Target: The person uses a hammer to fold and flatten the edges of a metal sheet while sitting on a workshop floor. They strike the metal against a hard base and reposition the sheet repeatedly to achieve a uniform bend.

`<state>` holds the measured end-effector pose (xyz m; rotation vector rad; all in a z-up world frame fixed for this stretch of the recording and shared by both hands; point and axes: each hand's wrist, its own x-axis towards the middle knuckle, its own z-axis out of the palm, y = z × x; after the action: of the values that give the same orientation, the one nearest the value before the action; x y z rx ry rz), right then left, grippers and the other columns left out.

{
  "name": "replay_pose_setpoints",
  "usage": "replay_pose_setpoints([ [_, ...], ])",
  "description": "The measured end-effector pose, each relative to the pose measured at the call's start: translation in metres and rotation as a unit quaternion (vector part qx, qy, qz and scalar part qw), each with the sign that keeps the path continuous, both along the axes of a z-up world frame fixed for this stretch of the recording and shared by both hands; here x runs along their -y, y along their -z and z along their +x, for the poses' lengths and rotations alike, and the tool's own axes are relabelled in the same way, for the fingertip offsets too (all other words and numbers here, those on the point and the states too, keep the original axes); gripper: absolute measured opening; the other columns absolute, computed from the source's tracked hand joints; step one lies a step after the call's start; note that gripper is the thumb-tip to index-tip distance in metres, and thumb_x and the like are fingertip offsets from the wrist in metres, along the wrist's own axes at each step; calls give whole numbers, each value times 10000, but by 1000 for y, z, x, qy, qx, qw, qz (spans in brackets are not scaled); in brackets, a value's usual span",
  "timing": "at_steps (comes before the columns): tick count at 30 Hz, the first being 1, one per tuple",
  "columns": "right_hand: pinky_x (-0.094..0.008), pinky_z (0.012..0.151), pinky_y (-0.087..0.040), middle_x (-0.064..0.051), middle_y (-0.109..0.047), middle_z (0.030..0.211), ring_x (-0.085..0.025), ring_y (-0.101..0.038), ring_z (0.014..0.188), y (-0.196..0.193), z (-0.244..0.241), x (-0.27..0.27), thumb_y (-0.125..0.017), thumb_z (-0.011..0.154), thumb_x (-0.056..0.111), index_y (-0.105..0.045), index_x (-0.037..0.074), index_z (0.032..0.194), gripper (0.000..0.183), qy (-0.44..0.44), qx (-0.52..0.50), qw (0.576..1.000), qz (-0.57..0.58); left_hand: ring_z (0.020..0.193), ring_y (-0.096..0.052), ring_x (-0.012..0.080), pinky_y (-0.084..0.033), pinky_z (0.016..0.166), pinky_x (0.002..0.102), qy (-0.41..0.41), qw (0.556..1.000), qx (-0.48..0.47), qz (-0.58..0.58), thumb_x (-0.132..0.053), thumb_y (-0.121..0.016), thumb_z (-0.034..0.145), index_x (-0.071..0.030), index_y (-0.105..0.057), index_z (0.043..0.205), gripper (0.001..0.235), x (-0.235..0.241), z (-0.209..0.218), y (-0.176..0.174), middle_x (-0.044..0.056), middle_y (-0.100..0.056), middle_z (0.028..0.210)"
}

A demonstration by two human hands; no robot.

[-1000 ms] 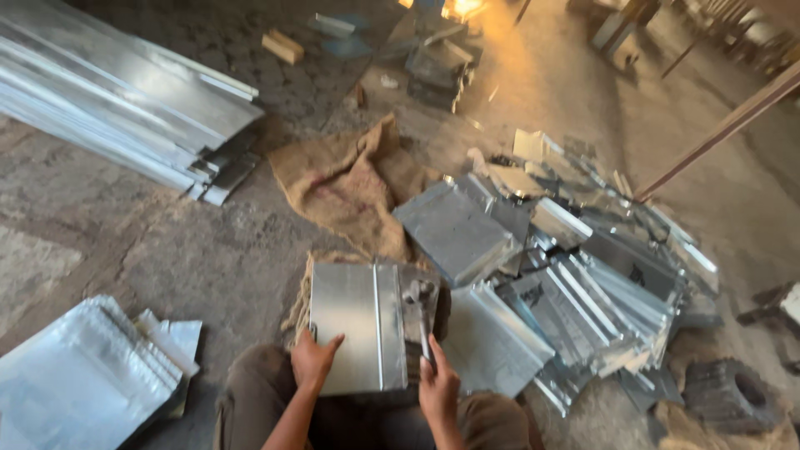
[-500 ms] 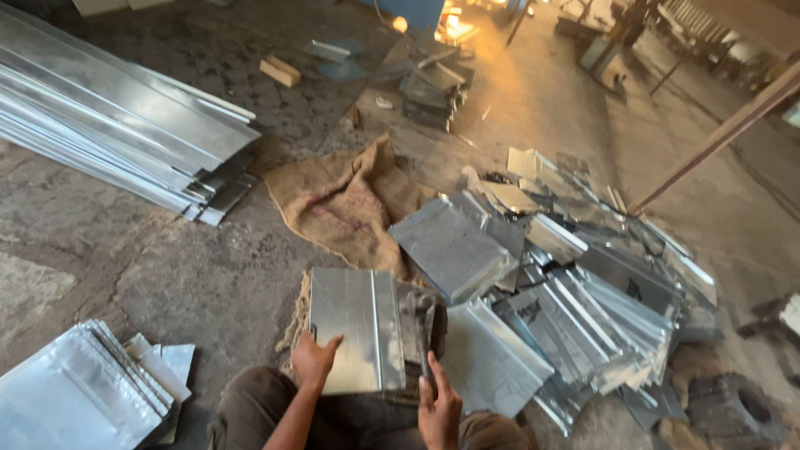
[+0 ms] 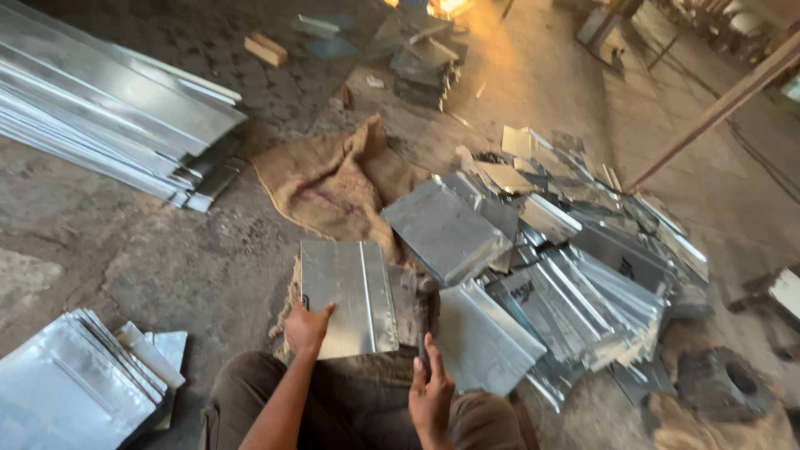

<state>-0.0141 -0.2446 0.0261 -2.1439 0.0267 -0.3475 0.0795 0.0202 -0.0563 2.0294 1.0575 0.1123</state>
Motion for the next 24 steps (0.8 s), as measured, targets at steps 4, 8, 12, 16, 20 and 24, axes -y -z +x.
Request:
replay_pose_setpoints([
  [4, -417, 827, -579, -198, -717, 1227, -387, -691, 1107, 31, 11, -7, -667, 921, 158, -618, 144, 1384, 466, -30, 8, 999, -26, 1026, -696, 447, -559, 850, 531, -9, 1000, 8, 14, -594, -875, 684, -26, -661, 1141, 760, -2, 7, -13, 257, -727, 1079],
  [8, -404, 819, -595, -170, -738, 1213, -350, -738, 1096, 24, 12, 13, -679, 920, 168, -640, 125, 1349, 433, -45, 100, 994, -21, 988, -723, 420, -578, 830, 525, 8, 1000, 5, 18, -613, -858, 690, -13, -645, 1141, 779, -13, 20, -12, 236, -737, 1056],
  [12, -390, 808, -600, -168, -735, 1223, -339, -758, 1062, 2, 3, 3, -640, 943, 167, -619, 121, 1351, 411, -14, 91, 996, 13, 971, -721, 440, -577, 828, 519, 6, 999, 38, 39, -625, -856, 711, -3, -656, 1119, 770, -15, 25, -8, 258, -732, 1037],
  [16, -387, 813, -573, -168, -755, 1124, -319, -757, 1010, 3, 6, -12, -657, 932, 191, -602, 188, 1390, 461, -20, -91, 994, -50, 955, -736, 426, -582, 828, 514, 5, 1000, 27, 0, -592, -861, 710, 20, -659, 1088, 747, -21, 31, -11, 255, -740, 1020],
  [20, -375, 730, -588, -174, -778, 1039, -307, -802, 824, 16, 6, 7, -693, 911, 202, -646, 212, 1408, 499, -5, -65, 998, -14, 986, -722, 443, -576, 848, 513, -16, 998, 49, 25, -559, -884, 684, 22, -650, 1154, 783, -25, 26, 1, 284, -724, 1061],
  [24, -360, 777, -613, -182, -782, 1065, -292, -781, 964, 44, 3, 25, -689, 870, 139, -639, 143, 1347, 479, -29, 58, 998, 21, 1011, -722, 454, -574, 887, 514, -27, 998, 59, 5, -553, -858, 734, 35, -672, 1137, 736, -33, 30, -7, 294, -735, 1064],
])
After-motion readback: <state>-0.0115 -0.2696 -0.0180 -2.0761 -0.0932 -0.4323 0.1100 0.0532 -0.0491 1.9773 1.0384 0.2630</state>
